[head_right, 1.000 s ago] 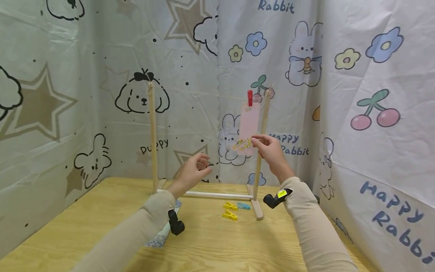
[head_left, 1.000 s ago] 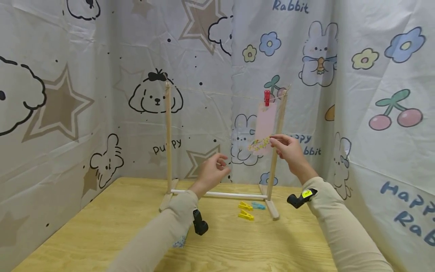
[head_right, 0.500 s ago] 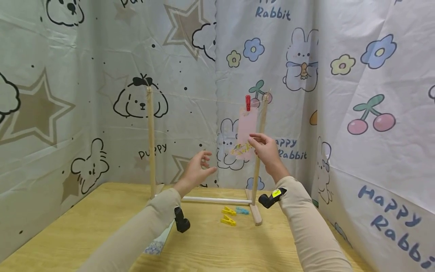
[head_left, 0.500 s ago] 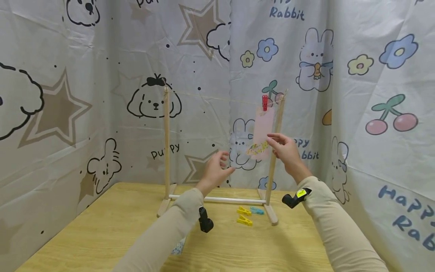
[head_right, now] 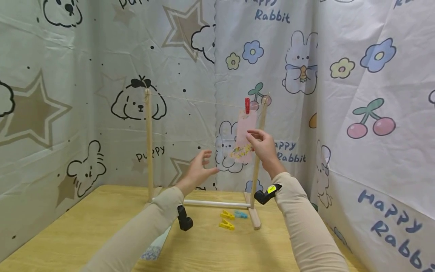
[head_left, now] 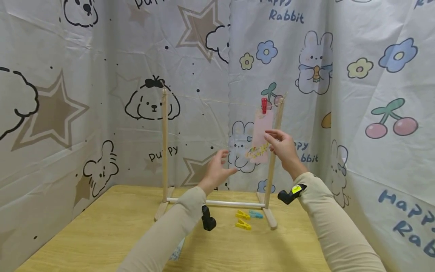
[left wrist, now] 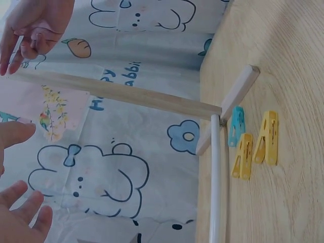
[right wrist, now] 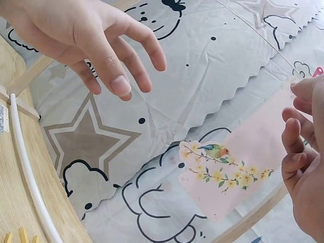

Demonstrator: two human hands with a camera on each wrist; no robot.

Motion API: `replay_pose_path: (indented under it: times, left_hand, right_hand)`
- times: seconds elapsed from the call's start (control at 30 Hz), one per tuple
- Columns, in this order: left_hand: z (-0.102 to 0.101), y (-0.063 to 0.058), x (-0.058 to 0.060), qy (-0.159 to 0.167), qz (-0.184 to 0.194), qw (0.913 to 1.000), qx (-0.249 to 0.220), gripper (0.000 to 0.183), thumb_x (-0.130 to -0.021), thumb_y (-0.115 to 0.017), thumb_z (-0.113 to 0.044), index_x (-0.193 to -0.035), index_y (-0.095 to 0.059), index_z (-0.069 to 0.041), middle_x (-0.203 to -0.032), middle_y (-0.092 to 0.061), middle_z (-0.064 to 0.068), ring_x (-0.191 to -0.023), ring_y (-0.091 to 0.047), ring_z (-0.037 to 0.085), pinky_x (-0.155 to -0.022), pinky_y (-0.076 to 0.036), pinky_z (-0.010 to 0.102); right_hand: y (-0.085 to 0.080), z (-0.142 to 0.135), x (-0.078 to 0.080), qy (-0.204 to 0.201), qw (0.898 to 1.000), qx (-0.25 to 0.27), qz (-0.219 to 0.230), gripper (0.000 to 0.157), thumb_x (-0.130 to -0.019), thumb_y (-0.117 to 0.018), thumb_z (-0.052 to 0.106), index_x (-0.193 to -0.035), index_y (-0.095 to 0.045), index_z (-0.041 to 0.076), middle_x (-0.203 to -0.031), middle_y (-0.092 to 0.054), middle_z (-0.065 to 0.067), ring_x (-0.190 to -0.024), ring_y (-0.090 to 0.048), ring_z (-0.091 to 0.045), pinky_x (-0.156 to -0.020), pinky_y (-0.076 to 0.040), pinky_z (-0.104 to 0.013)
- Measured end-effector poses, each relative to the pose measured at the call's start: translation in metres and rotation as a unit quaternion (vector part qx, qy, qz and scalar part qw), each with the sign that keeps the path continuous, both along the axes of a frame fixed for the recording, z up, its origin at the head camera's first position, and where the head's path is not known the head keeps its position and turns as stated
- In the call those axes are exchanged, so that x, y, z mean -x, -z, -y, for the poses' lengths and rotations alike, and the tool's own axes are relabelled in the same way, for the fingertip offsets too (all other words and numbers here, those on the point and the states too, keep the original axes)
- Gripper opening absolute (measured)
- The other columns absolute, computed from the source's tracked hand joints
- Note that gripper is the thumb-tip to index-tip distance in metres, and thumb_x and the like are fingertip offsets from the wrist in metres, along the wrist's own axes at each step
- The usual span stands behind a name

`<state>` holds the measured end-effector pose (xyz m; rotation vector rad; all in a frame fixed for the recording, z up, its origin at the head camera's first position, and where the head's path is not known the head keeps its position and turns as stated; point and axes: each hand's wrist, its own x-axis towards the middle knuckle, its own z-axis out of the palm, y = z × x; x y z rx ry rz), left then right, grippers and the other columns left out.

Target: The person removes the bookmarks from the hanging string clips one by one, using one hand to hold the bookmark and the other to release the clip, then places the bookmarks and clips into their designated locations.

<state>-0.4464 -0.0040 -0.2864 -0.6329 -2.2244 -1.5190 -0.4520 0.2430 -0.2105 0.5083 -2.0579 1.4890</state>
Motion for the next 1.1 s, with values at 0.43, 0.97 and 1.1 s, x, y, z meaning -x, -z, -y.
replay_pose_path:
  times: [0.43,0.97,1.1]
  left_hand:
    - [-0.015,-0.005,0.015,0.028,0.007,0.9995,-0.014,0.083,-0.089,-0.084,-0.014,-0.158,-0.037,-0.014,-0.159,-0.041,0.015,-0.142,-0.042,0.038,-0.108,-0.044,0.054]
    - [-0.039,-0.017,0.042,0.055,0.025,0.9975,-0.036,0.085,-0.088,-0.085,-0.014,-0.158,-0.037,-0.014,-0.162,-0.035,0.013,-0.145,-0.036,0.041,-0.108,-0.042,0.056]
    - [-0.045,-0.023,0.048,0.065,0.036,0.9964,-0.041,0.087,-0.088,-0.085,-0.015,-0.160,-0.035,-0.016,-0.164,-0.033,0.012,-0.146,-0.034,0.040,-0.111,-0.038,0.058]
  right_hand:
    - [-0.012,-0.001,0.003,0.024,0.999,0.014,-0.031,0.041,-0.106,-0.063,0.028,-0.137,-0.062,0.001,-0.117,-0.060,-0.008,-0.070,-0.052,-0.014,-0.063,-0.044,-0.025]
    - [-0.047,-0.004,0.006,-0.004,0.997,-0.072,0.007,0.057,-0.107,-0.061,0.034,-0.158,-0.043,0.016,-0.140,-0.056,-0.018,-0.081,-0.063,-0.025,-0.067,-0.044,-0.029]
    - [-0.054,-0.004,0.009,-0.002,0.997,-0.082,-0.012,0.057,-0.107,-0.061,0.033,-0.158,-0.041,0.016,-0.139,-0.055,-0.018,-0.081,-0.063,-0.026,-0.068,-0.045,-0.029]
